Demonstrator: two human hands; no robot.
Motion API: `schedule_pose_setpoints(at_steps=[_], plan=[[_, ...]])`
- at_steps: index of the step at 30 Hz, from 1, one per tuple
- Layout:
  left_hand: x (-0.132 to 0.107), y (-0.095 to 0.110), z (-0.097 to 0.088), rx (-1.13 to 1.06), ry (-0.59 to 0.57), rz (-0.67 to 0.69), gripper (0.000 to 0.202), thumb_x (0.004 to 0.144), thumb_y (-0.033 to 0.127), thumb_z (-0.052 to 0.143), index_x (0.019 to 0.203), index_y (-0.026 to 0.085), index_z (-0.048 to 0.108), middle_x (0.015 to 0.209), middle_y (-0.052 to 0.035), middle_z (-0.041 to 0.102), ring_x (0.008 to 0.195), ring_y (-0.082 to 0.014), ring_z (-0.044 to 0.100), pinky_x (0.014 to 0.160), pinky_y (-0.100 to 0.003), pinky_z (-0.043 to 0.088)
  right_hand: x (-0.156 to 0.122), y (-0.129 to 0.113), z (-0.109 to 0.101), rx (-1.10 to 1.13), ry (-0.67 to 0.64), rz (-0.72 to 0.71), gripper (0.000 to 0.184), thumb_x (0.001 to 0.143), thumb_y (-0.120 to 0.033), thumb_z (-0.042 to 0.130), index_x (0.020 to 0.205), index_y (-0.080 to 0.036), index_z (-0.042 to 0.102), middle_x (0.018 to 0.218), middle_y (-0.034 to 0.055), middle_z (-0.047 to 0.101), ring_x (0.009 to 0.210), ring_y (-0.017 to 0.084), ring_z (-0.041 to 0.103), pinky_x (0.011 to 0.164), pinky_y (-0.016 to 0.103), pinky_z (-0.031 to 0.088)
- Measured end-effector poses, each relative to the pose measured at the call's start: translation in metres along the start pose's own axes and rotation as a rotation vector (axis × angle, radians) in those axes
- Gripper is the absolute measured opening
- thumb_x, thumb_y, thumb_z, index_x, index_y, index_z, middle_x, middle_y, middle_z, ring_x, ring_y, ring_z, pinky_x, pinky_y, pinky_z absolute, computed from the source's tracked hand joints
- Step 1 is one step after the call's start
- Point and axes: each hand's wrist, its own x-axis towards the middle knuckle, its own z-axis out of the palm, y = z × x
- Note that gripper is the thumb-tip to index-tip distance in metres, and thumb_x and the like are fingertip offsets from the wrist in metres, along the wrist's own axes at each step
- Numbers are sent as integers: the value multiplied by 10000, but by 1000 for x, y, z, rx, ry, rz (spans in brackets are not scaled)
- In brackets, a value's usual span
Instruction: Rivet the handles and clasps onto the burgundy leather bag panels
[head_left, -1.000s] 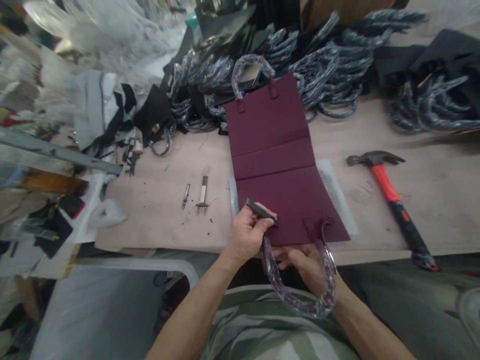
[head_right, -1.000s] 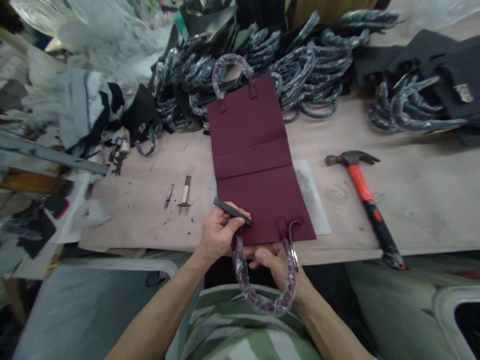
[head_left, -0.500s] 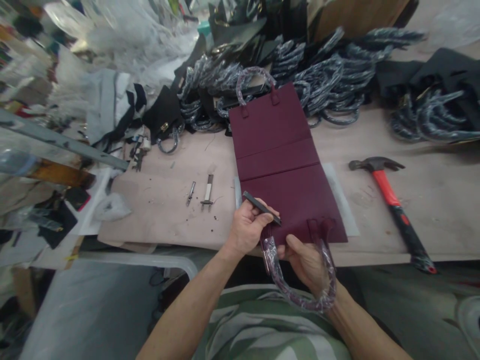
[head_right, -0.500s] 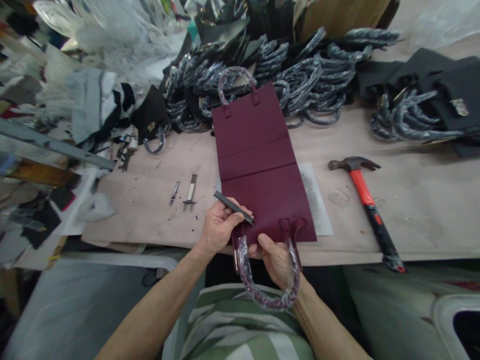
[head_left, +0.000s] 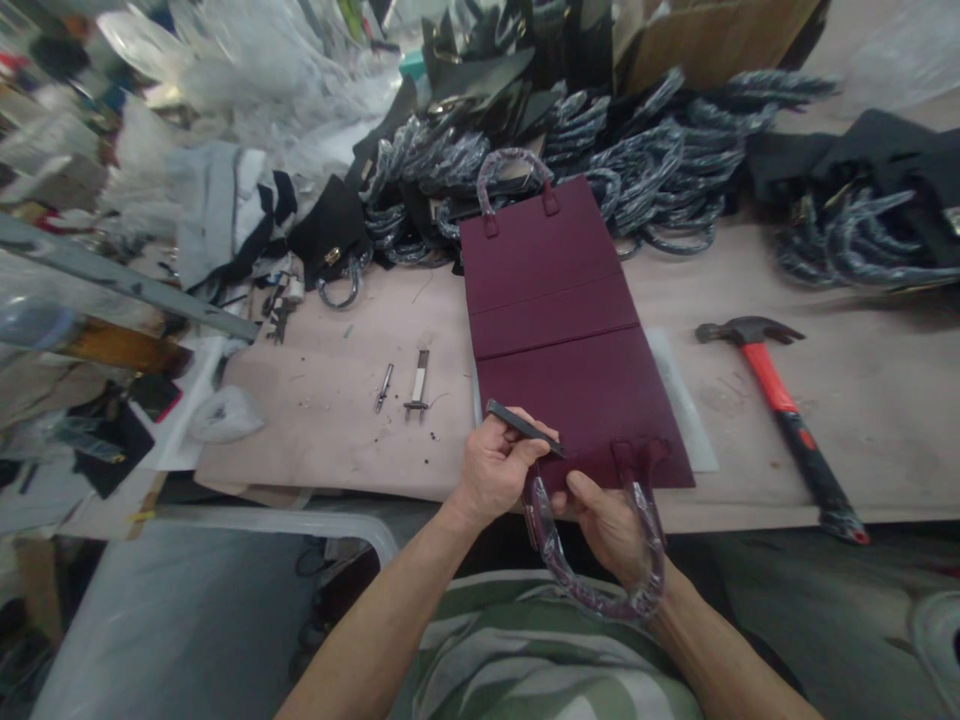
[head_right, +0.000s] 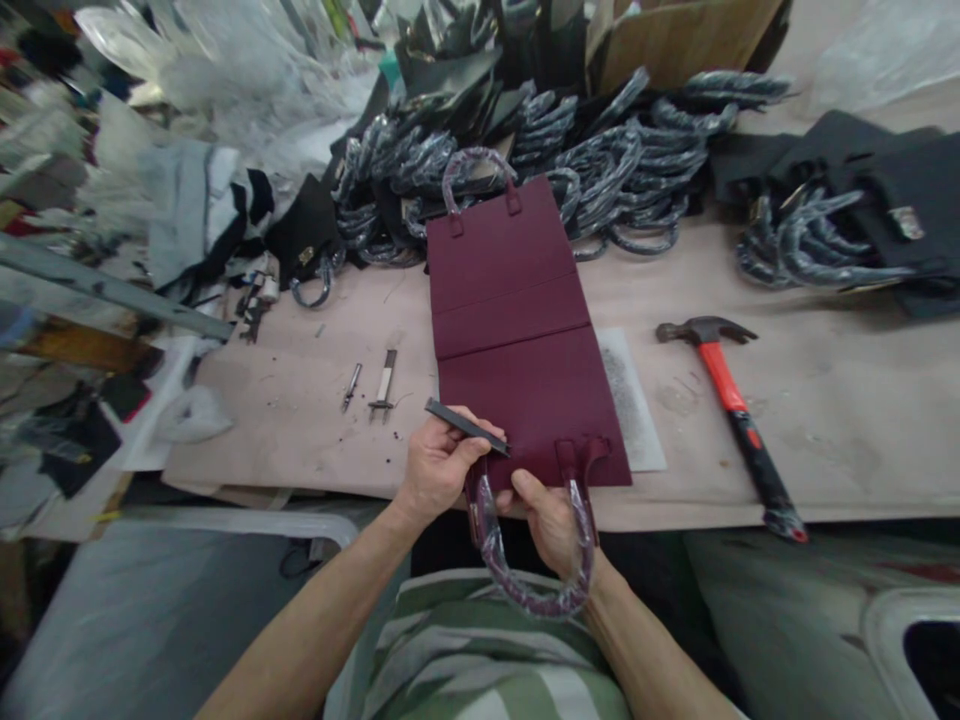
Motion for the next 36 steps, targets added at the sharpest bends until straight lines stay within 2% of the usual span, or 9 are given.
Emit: schedule_pose_setpoints(at_steps=[8,14,19,21,25,30,32,34,36], plan=[[0,-6,-1,114,-40,83,129,878,190,700,961,159,607,926,-71,773,845,-167,752,797,-257,603,0,-5,6,5,10,-19,525,649,-663,841,621,-148,741,672,84,711,714,241,685,935,486,560],[-1,-3,2,424,-54,352,58,897,170,642,949,157,662,906,-58,751,811,-148,737,752,-225,602,0,-4,5,-82,64,-51,589,598,-737,824,588,-162,696,680,68,691,697,216,642,859,458,579],[-1,-9,2,647,-111,588,87,907,176,600,945,164,677,909,-68,754,844,-168,738,799,-252,606,3,7,-4,-147,103,-60,592,655,-740,789,632,-153,711,712,83,700,748,230,656,917,455,548],[0,-11,2,654,-125,570,88,909,175,595,947,171,675,909,-63,757,848,-170,739,796,-252,607,4,10,-7,-160,112,-63,582,687,-728,776,653,-149,717,729,85,704,769,234,662,925,451,545],[2,-11,3,591,-86,429,80,910,166,601,944,167,673,895,-55,751,800,-154,735,754,-236,601,5,13,-10,-165,112,-62,598,693,-743,763,653,-148,716,724,87,703,762,239,671,925,461,552],[3,-10,0,669,-173,584,90,909,171,594,943,165,677,897,-64,758,835,-173,737,788,-259,603,5,15,-11,-158,101,-52,606,665,-754,776,670,-150,731,738,94,716,760,247,680,912,476,567],[2,-11,0,669,-172,606,95,910,168,595,946,165,683,901,-64,759,842,-171,739,800,-259,603,4,15,-11,-153,102,-57,604,662,-755,778,677,-152,734,743,95,721,769,251,682,918,480,566],[2,-11,0,638,-144,557,100,910,174,600,933,166,697,901,-63,757,846,-170,736,806,-261,601,4,14,-11,-148,96,-61,595,667,-744,783,675,-152,736,748,99,724,787,258,686,941,488,555],[3,-10,1,572,-117,443,90,903,182,616,919,168,703,894,-57,754,827,-162,732,789,-254,599,4,11,-10,-140,85,-61,591,673,-738,783,663,-150,737,744,103,725,792,264,689,967,501,540]])
